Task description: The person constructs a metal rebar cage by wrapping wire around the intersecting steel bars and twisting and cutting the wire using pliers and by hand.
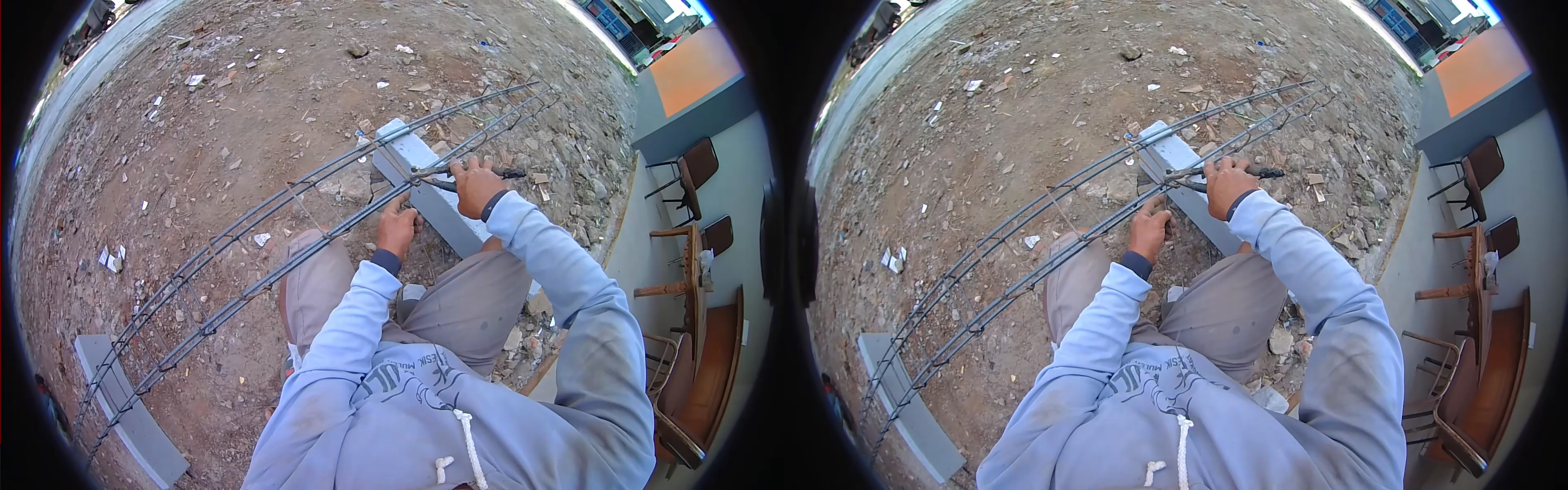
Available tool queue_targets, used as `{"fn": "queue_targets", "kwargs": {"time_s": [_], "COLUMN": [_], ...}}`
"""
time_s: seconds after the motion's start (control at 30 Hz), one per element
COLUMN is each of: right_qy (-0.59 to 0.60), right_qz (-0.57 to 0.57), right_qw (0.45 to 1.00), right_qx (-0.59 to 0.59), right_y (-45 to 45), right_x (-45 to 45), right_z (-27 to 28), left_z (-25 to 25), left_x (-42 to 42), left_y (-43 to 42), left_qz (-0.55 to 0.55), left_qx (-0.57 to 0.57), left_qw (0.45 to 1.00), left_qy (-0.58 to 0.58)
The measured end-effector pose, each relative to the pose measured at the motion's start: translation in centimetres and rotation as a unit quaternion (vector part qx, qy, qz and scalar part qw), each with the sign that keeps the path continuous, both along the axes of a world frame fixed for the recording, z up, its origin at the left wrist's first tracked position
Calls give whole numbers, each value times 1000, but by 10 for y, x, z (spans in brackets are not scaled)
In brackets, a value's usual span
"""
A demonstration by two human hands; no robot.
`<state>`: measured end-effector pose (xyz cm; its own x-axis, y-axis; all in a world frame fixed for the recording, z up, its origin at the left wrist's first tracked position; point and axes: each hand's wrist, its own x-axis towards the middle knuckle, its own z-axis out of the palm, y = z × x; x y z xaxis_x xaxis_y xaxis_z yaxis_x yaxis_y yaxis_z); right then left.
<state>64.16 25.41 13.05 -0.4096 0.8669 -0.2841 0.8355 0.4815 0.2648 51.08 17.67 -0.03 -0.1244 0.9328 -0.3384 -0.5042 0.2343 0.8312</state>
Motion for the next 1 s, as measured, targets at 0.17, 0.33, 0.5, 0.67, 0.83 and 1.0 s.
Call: {"fn": "queue_targets", "kwargs": {"time_s": [0.17, 0.33, 0.5, 0.67, 0.83, 1.0], "right_qy": [-40, -98, -116, -152, -198, -207], "right_qz": [22, 45, 49, 48, 40, 84], "right_qw": [999, 987, 983, 976, 975, 974], "right_qx": [30, 117, 136, 146, 92, -35], "right_y": [-5, -11, -13, -13, -17, -13], "right_x": [-11, -14, -13, -23, -39, -48], "right_z": [5, -5, -10, -10, 4, 3], "left_z": [-6, -2, -1, 4, 1, 1], "left_x": [2, 3, 3, 4, 1, -4], "left_y": [3, 1, 1, 1, 2, 1], "left_qz": [-3, -4, 0, 8, 4, 4], "left_qx": [2, -5, -5, -11, -16, -12], "left_qw": [1000, 1000, 1000, 1000, 1000, 1000], "left_qy": [10, 0, 1, -24, -16, -14]}}
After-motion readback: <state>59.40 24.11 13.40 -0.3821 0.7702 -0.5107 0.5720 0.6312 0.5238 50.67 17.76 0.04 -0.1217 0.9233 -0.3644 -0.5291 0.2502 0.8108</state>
